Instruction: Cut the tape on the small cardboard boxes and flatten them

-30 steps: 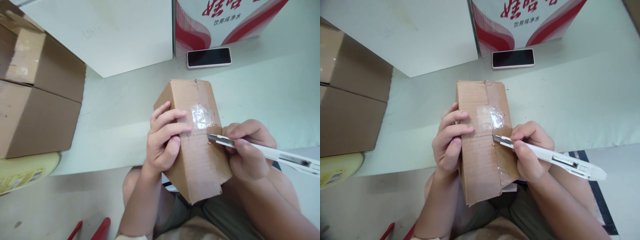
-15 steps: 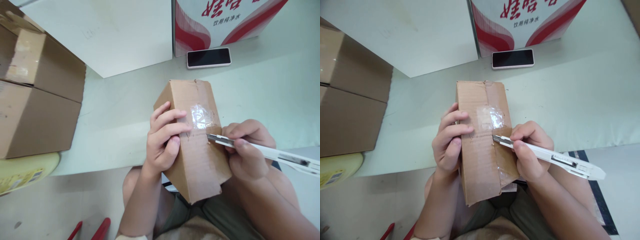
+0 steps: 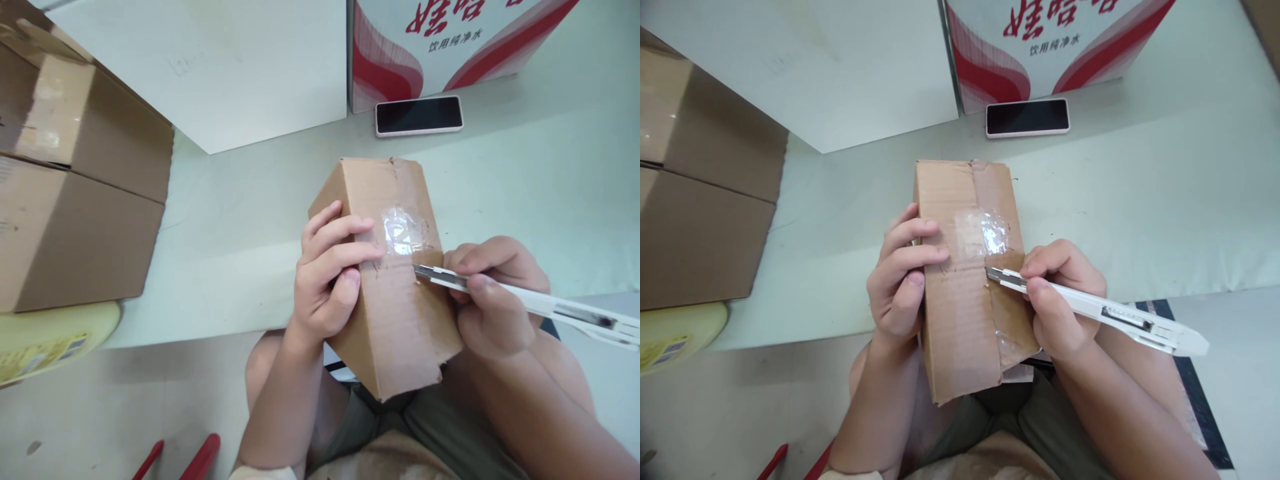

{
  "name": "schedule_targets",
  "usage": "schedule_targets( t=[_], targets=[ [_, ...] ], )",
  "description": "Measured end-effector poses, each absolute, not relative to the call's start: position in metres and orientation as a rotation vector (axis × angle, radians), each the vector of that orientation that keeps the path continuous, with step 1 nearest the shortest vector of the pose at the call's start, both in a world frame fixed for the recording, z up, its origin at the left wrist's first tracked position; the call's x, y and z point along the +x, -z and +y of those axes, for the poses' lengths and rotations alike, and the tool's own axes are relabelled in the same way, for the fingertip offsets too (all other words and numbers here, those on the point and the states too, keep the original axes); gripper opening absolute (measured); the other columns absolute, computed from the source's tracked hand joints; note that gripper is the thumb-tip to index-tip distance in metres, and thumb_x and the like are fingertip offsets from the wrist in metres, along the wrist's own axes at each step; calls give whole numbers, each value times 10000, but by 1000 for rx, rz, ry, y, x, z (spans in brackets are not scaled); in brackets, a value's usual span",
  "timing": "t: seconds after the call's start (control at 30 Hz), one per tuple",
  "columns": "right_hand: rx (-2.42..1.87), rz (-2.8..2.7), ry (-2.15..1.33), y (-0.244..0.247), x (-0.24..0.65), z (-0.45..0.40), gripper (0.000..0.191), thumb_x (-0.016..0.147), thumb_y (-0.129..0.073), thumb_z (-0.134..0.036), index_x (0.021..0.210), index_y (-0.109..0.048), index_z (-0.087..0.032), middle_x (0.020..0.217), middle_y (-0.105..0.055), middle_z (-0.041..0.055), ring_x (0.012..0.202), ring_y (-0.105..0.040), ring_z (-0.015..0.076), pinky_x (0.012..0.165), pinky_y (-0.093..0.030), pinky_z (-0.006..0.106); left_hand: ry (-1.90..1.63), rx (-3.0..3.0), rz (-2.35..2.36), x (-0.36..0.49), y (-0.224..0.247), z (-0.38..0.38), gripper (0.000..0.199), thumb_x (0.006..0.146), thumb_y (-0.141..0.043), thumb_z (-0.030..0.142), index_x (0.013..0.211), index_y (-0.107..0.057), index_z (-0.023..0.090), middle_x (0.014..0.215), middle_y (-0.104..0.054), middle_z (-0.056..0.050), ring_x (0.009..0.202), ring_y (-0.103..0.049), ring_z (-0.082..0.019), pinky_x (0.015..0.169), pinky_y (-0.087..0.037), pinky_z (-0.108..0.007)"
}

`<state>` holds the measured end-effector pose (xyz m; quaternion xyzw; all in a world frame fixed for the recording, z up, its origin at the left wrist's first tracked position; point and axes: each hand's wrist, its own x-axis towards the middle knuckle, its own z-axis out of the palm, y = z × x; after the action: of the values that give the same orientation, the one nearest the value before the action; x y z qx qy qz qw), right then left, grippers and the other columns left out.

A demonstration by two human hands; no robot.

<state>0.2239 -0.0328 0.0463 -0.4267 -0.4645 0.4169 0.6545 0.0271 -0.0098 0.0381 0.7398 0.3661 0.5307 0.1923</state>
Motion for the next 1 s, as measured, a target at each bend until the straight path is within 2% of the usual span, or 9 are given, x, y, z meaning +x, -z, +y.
schedule_targets(
  t=[0.13, 0.23, 0.4, 0.53, 0.67, 0.83, 1.0],
  targets=[
    [-973, -1053, -944, -47, 224, -32, 167, 828, -757, -374, 749, -666, -258, 520, -485, -38, 432, -349, 118, 415, -240, 289, -1488, 2077, 1019, 27, -39, -9, 277, 1090, -449, 356, 1145, -719, 325, 1276, -736, -12, 1357, -635, -249, 1268, -442, -540],
    [-970, -1068, -965, -47, 224, -33, 175, 854, -747, -372, 762, -656, -252, 533, -492, -38, 440, -376, 116, 421, -261, 289, -1510, 2063, 1006, 27, -38, -9, 266, 1084, -451, 345, 1134, -712, 330, 1274, -737, -7, 1301, -665, -233, 1266, -449, -527],
    [-823, -991, -917, -48, 220, -33, 150, 892, -722, -310, 809, -607, -262, 563, -511, -53, 427, -371, 109, 400, -303, 283, -1573, 1999, 1061, 22, -30, -8, 255, 1072, -479, 374, 1082, -725, 310, 1260, -734, -14, 1309, -660, -257, 1258, -448, -545],
    [-868, -848, -813, -50, 219, -29, 252, 872, -804, -373, 834, -571, -285, 664, -521, -67, 415, -375, 92, 338, -268, 265, -1723, 1781, 1241, 14, -18, -3, 268, 1050, -523, 441, 980, -720, 273, 1254, -717, -34, 1334, -638, -282, 1221, -471, -519],
    [-1010, -806, -776, -46, 221, -24, 369, 819, -868, -525, 906, -587, -302, 726, -528, -71, 440, -461, 81, 361, -301, 257, -1773, 1619, 1356, 8, -11, 2, 311, 1002, -595, 531, 903, -689, 252, 1255, -697, -49, 1276, -653, -287, 1184, -481, -495],
    [-1132, -896, -963, -31, 224, -24, 437, 888, -742, -689, 1030, -597, -302, 681, -608, -55, 519, -617, 134, 430, -394, 266, -1740, 1599, 1419, 4, -13, 3, 356, 959, -646, 580, 859, -661, 239, 1224, -686, -67, 1253, -651, -295, 1175, -472, -494],
    [-1260, -968, -1049, -18, 233, -26, 342, 975, -676, -603, 1002, -550, -287, 726, -713, -24, 619, -708, 163, 488, -445, 271, -1694, 1593, 1462, -5, -13, 9, 392, 922, -681, 617, 862, -658, 231, 1210, -680, -81, 1242, -651, -294, 1130, -497, -464]
  ],
)
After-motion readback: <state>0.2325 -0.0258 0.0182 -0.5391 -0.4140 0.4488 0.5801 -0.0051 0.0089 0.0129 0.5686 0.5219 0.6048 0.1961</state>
